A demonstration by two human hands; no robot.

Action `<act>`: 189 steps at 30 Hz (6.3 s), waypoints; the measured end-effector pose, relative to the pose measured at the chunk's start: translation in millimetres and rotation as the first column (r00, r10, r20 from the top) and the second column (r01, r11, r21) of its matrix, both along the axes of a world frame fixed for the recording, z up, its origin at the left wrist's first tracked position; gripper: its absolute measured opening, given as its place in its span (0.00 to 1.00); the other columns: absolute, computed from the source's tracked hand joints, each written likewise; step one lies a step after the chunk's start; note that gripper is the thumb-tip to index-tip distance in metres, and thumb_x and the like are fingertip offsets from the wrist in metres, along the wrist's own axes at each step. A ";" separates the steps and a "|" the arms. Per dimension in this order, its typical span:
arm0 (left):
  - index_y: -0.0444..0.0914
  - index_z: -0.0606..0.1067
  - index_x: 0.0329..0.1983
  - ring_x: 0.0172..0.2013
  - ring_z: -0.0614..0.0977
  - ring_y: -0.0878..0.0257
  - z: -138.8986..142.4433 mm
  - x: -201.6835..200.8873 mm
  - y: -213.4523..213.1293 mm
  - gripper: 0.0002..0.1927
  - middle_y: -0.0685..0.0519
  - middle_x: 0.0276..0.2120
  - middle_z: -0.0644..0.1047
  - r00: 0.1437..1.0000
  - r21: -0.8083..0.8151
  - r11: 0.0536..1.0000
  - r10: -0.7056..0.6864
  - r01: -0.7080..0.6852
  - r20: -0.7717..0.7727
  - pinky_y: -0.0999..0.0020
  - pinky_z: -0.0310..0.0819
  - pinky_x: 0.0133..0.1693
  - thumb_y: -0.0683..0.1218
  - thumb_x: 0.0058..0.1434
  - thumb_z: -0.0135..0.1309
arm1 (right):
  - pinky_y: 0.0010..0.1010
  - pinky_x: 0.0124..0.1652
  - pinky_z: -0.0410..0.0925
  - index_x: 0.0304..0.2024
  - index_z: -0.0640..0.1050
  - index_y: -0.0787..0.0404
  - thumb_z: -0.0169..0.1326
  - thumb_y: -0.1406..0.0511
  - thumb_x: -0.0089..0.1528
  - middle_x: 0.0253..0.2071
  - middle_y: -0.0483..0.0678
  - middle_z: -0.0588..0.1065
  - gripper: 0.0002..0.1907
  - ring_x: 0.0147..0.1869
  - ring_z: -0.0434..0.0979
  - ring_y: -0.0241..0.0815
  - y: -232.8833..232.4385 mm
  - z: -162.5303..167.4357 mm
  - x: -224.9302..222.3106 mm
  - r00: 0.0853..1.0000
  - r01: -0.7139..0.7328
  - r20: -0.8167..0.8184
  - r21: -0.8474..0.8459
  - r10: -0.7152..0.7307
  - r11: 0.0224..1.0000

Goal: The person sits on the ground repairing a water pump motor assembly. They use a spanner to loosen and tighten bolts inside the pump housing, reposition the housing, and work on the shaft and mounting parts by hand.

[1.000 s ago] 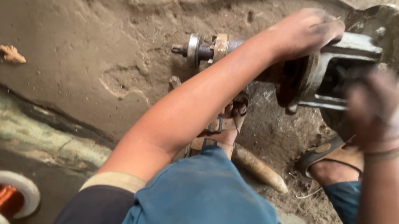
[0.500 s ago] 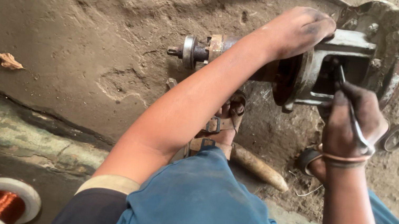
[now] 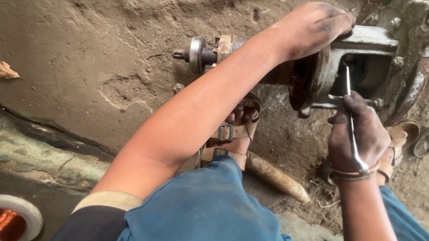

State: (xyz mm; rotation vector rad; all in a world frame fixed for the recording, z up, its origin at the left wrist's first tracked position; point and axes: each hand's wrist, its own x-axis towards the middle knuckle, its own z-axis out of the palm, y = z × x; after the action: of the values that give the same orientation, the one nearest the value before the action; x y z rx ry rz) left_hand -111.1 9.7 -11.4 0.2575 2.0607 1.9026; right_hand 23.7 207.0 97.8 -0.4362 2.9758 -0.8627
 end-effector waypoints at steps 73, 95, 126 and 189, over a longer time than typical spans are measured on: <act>0.35 0.79 0.36 0.38 0.84 0.54 7.5 5.7 -6.2 0.23 0.45 0.36 0.84 0.995 0.060 0.998 -0.011 0.005 0.098 0.62 0.79 0.44 0.55 0.68 0.38 | 0.25 0.35 0.76 0.50 0.78 0.68 0.57 0.72 0.70 0.48 0.56 0.81 0.06 0.39 0.83 0.39 -22.7 27.9 -10.8 0.938 0.195 0.271 0.099 -0.215 0.976; 0.36 0.72 0.26 0.32 0.79 0.57 6.9 6.5 -3.7 0.21 0.47 0.28 0.79 0.996 0.033 0.997 0.067 -0.065 -0.054 0.60 0.74 0.40 0.53 0.67 0.38 | 0.28 0.49 0.78 0.52 0.76 0.68 0.55 0.77 0.73 0.58 0.62 0.79 0.06 0.51 0.84 0.44 6.1 -0.2 -0.1 0.992 -0.005 0.125 -0.195 0.030 0.981; 0.37 0.74 0.26 0.32 0.79 0.58 9.4 7.9 -6.7 0.23 0.49 0.28 0.78 0.999 0.045 0.998 0.044 -0.043 -0.012 0.61 0.75 0.40 0.55 0.67 0.36 | 0.26 0.38 0.76 0.56 0.72 0.69 0.52 0.73 0.75 0.56 0.59 0.78 0.08 0.40 0.81 0.36 5.5 -20.7 19.0 0.966 0.222 0.203 -0.315 -0.164 0.923; 0.36 0.75 0.29 0.25 0.74 0.66 -6.8 10.0 2.9 0.20 0.55 0.22 0.72 0.994 0.095 0.992 0.085 -0.079 -0.064 0.66 0.70 0.30 0.50 0.71 0.39 | 0.26 0.36 0.75 0.58 0.76 0.70 0.51 0.72 0.76 0.52 0.59 0.80 0.10 0.39 0.83 0.40 10.2 -37.9 22.7 0.973 0.223 0.140 -0.375 -0.182 0.900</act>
State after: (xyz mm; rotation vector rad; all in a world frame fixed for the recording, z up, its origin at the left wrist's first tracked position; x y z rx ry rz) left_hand -101.1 12.6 -18.2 0.2661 2.0587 2.0686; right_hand 46.4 217.2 60.0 -0.0755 2.7842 -1.4610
